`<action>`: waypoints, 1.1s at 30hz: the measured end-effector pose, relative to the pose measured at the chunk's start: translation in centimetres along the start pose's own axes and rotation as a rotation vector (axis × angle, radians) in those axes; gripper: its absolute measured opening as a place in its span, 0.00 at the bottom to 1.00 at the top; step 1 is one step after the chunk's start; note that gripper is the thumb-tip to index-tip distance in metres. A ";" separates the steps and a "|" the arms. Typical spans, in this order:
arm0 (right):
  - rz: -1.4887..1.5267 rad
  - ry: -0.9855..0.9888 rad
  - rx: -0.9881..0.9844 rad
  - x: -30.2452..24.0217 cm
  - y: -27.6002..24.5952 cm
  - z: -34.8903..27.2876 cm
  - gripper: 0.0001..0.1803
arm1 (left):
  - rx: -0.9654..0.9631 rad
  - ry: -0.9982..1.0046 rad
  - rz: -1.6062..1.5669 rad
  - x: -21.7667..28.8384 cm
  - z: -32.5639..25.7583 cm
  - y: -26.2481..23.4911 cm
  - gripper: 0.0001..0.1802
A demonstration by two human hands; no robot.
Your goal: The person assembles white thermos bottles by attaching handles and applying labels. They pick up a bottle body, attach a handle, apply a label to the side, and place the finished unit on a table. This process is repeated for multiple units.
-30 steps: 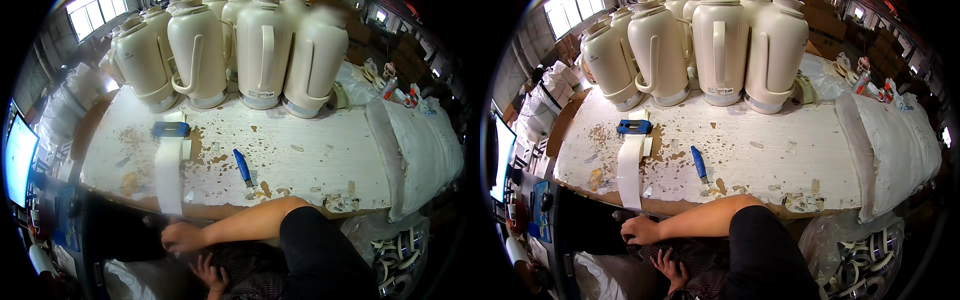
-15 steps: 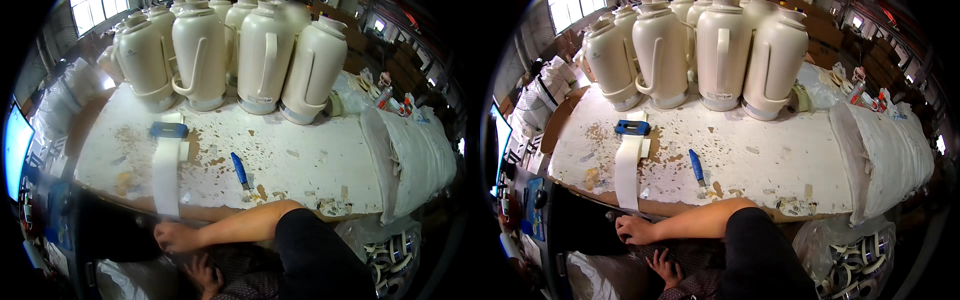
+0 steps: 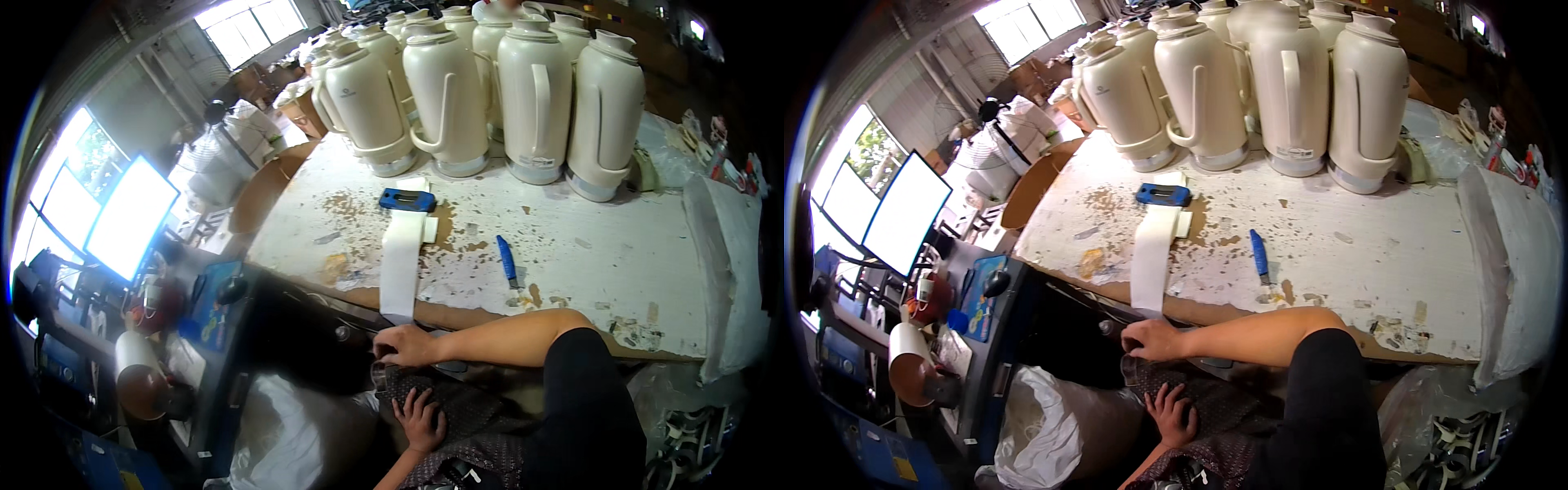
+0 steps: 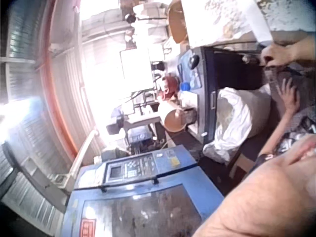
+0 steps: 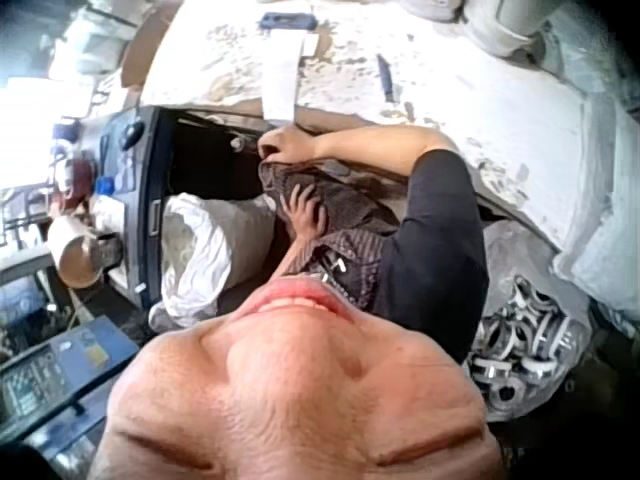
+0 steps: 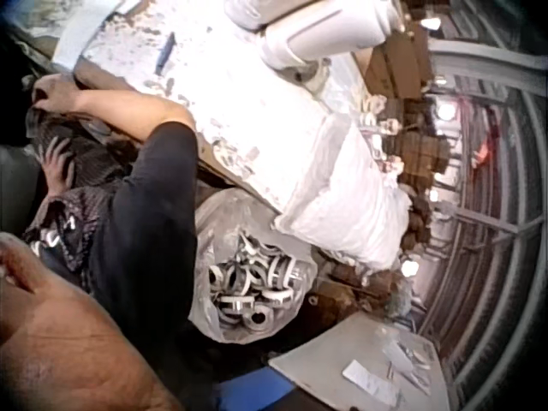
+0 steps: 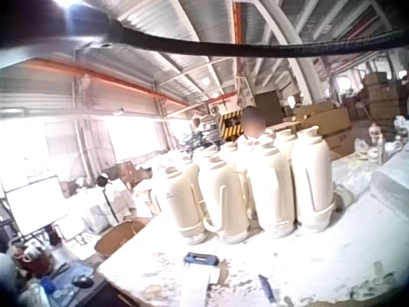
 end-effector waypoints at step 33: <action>0.000 0.039 -0.119 -0.7 0.3 -0.6 0.09 | -0.019 0.067 0.038 1.9 2.0 2.3 0.08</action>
Point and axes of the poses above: each hand's wrist, its own z-axis towards the middle knuckle, its own y-axis out of the palm, x = y × z, the point moved 7 cm from there along z, towards the middle knuckle, and after that the axes turned 15 degrees about x, right-handed, at the moved point
